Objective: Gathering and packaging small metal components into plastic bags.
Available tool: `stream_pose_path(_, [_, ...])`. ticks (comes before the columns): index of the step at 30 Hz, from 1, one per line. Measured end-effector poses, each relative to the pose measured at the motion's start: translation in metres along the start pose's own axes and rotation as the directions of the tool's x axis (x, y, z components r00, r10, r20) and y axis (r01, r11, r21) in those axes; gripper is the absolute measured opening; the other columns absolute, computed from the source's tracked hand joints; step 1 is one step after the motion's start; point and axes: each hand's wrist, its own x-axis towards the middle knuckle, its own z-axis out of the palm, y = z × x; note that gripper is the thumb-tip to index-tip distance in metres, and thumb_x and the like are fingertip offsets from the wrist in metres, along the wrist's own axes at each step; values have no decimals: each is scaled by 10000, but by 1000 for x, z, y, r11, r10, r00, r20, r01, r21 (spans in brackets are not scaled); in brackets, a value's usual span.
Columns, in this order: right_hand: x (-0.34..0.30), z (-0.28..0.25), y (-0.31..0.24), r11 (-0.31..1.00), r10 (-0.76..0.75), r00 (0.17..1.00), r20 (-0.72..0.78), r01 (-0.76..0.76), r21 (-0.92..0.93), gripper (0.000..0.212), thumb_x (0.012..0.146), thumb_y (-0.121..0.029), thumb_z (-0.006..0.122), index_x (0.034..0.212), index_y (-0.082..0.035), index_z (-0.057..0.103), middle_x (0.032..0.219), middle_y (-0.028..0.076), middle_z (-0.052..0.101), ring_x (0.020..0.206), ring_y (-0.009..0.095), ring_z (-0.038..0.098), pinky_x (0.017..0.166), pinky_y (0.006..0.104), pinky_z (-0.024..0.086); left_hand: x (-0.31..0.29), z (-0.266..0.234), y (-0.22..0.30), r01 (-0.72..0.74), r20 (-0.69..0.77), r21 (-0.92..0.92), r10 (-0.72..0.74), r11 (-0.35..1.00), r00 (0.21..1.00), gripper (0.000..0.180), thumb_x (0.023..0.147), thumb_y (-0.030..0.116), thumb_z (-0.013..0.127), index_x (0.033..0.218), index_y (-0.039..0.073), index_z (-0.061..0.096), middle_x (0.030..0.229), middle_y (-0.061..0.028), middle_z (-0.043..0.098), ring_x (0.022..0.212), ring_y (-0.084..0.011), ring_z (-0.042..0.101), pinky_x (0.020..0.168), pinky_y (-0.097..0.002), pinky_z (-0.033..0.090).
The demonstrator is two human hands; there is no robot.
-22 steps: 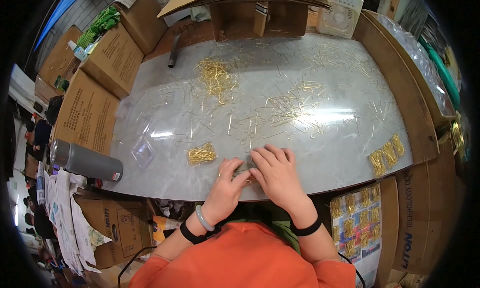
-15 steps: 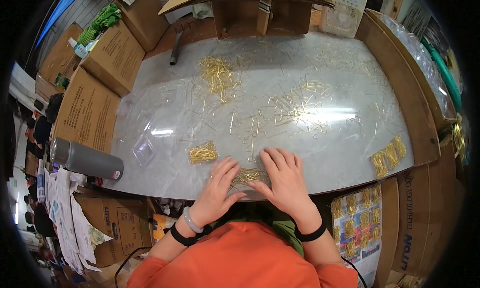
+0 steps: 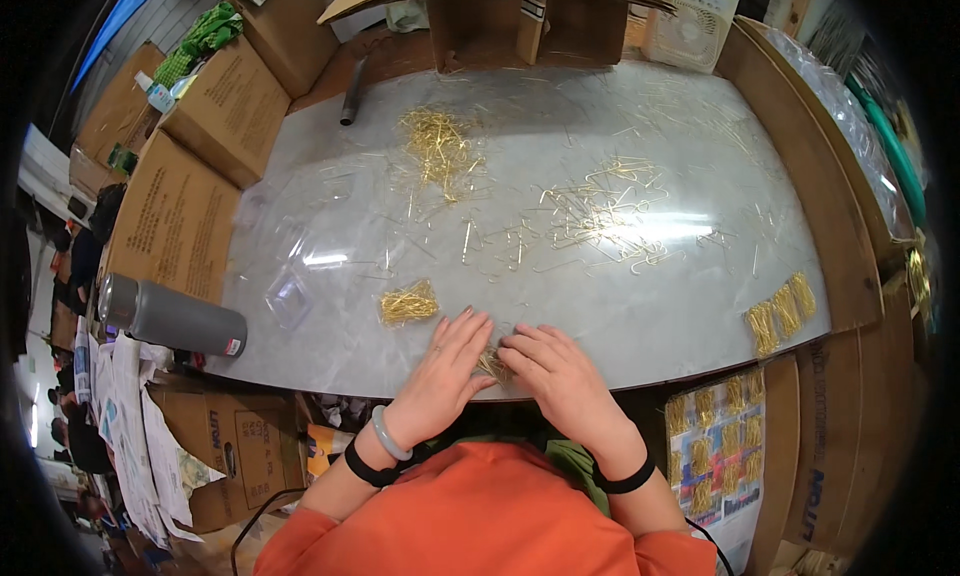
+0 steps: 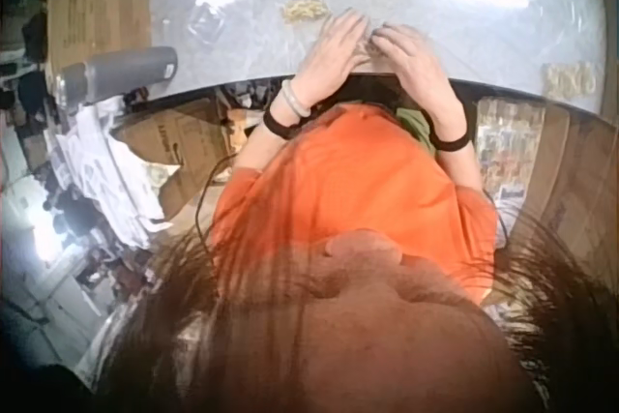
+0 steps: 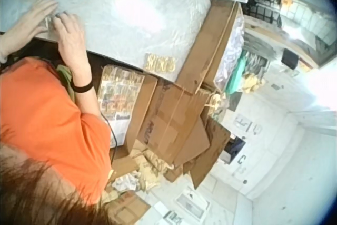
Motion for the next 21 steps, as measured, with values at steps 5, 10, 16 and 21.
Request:
stream_pose_path(5, [-9,1,-8,989,140,979,-150,-145,-23,547,864,-90,719,1372,-10,536,1386,179,559,1331,371,518,1133,519,398,0,-4,1,-28,60,22,27,999,998,718,913,154,706,1504,-60,360,1547,-249,375,1471,-426,326,1222,-538,256])
stream_pose_path(10, [8,1,-24,975,91,994,-53,-100,-199,648,874,-119,719,1438,38,441,1430,192,539,1350,385,500,1162,509,372,5,1,2,-30,51,78,27,997,998,760,905,168,716,1509,-83,330,1548,-268,360,1472,-440,318,1224,-535,252])
stream_pose_path(16, [18,-6,3,996,20,1000,-1,-20,86,630,874,-215,739,1413,5,497,1422,172,550,1352,379,490,1172,522,358,9,0,2,16,33,61,-18,998,999,781,911,203,723,1510,-93,321,1541,-266,358,1475,-438,308,1222,-525,261])
stream_pose_path(21, [10,-8,3,1000,2,1000,-29,-3,-12,487,850,-128,742,1300,-19,590,1345,153,602,1272,385,544,1102,493,436,9,7,8,65,-44,106,-60,992,997,762,919,213,716,1507,-85,335,1520,-261,382,1466,-436,322,1219,-528,266])
